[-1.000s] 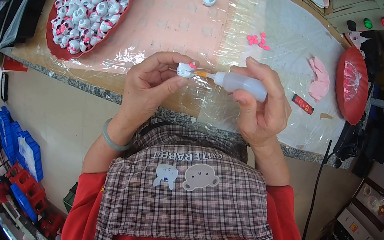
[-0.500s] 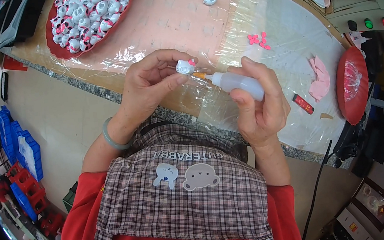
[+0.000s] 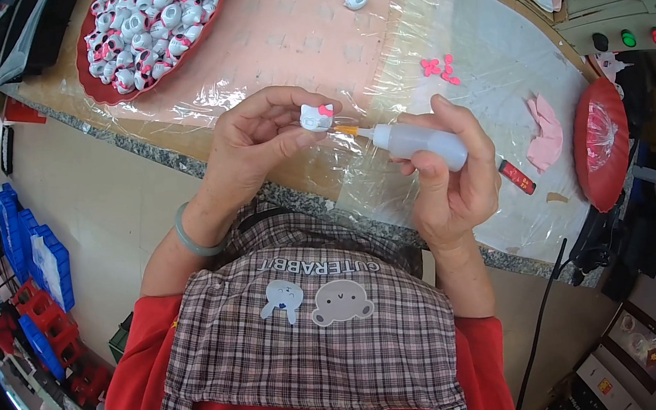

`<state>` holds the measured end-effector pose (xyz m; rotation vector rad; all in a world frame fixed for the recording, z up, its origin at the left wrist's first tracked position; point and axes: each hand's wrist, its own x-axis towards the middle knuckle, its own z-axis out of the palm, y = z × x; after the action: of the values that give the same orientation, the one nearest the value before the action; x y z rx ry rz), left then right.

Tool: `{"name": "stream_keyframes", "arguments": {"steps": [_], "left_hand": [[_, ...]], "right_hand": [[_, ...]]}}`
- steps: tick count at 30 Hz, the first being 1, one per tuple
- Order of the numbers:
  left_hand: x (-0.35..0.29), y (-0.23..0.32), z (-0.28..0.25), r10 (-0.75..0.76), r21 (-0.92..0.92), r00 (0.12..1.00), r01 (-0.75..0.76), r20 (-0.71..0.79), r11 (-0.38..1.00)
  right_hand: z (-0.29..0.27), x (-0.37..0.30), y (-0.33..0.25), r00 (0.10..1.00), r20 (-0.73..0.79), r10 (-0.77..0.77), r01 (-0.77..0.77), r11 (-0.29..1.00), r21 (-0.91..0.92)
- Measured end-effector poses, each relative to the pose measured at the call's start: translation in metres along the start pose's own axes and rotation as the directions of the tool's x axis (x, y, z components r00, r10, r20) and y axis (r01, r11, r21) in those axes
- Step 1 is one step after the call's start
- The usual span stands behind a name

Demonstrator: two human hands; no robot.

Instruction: The person picks up a white plastic head and applies glue from a squeeze bottle to its side. They then press a small pink bow onto the glued area and place the completed head into a red tray.

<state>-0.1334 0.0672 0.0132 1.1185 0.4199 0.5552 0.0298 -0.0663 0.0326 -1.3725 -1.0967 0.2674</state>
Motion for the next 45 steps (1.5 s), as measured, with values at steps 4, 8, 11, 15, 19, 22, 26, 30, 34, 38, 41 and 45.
{"name": "stream_keyframes", "arguments": {"steps": [4,8,11,15,19,22,26,30,34,38,41,45], "left_hand": [[0.0000,-0.0024,-0.0014,-0.014,-0.055,1.000,0.015,0.021,0.998],[-0.0003,-0.0032,-0.0017,-0.046,-0.085,0.999,0.048,0.022,0.995],[-0.0001,-0.0048,-0.0014,-0.046,-0.095,0.999,0.048,0.022,0.994],[0.0003,-0.0051,-0.0013,-0.039,-0.095,0.999,0.041,0.024,0.995],[0.0008,-0.0062,-0.0036,-0.047,-0.136,0.998,0.051,0.035,0.989],[0.0011,-0.0074,-0.0043,-0.052,-0.152,0.998,0.057,0.035,0.987],[0.0014,-0.0062,-0.0057,-0.045,-0.174,0.998,0.052,0.043,0.983],[0.0020,-0.0068,-0.0061,-0.035,-0.167,0.999,0.039,0.026,0.985],[0.0018,-0.0045,-0.0044,-0.038,-0.151,0.999,0.038,0.002,0.988],[0.0018,-0.0056,-0.0039,-0.040,-0.158,0.999,0.040,0.007,0.987],[0.0022,-0.0047,-0.0017,-0.079,-0.182,0.997,0.075,-0.011,0.980],[0.0034,-0.0055,-0.0013,-0.068,-0.167,0.998,0.067,0.001,0.984]], "right_hand": [[-0.0008,-0.0010,0.0005,1.000,-0.003,0.001,-0.001,1.000,-0.001],[-0.0017,-0.0015,0.0013,1.000,0.014,0.000,0.000,1.000,-0.003],[-0.0015,-0.0016,0.0021,1.000,0.024,-0.007,0.008,1.000,-0.020],[-0.0019,-0.0008,0.0009,0.999,0.037,-0.031,0.033,0.997,-0.063],[-0.0042,-0.0018,0.0044,0.998,0.035,-0.053,0.056,0.995,-0.081],[-0.0059,-0.0023,0.0057,0.996,0.046,-0.074,0.079,0.991,-0.110],[-0.0070,-0.0022,0.0070,0.992,0.055,-0.115,0.122,0.979,-0.161],[-0.0077,-0.0010,0.0068,0.985,0.088,-0.149,0.163,0.968,-0.191],[-0.0056,0.0002,0.0034,0.988,0.104,-0.113,0.130,0.977,-0.170],[-0.0029,0.0006,0.0044,0.993,0.096,-0.073,0.083,0.991,-0.109],[-0.0014,0.0016,0.0050,0.995,0.080,-0.056,0.063,0.994,-0.086],[0.0001,0.0024,0.0054,0.999,0.037,-0.028,0.030,0.998,-0.055]]}}
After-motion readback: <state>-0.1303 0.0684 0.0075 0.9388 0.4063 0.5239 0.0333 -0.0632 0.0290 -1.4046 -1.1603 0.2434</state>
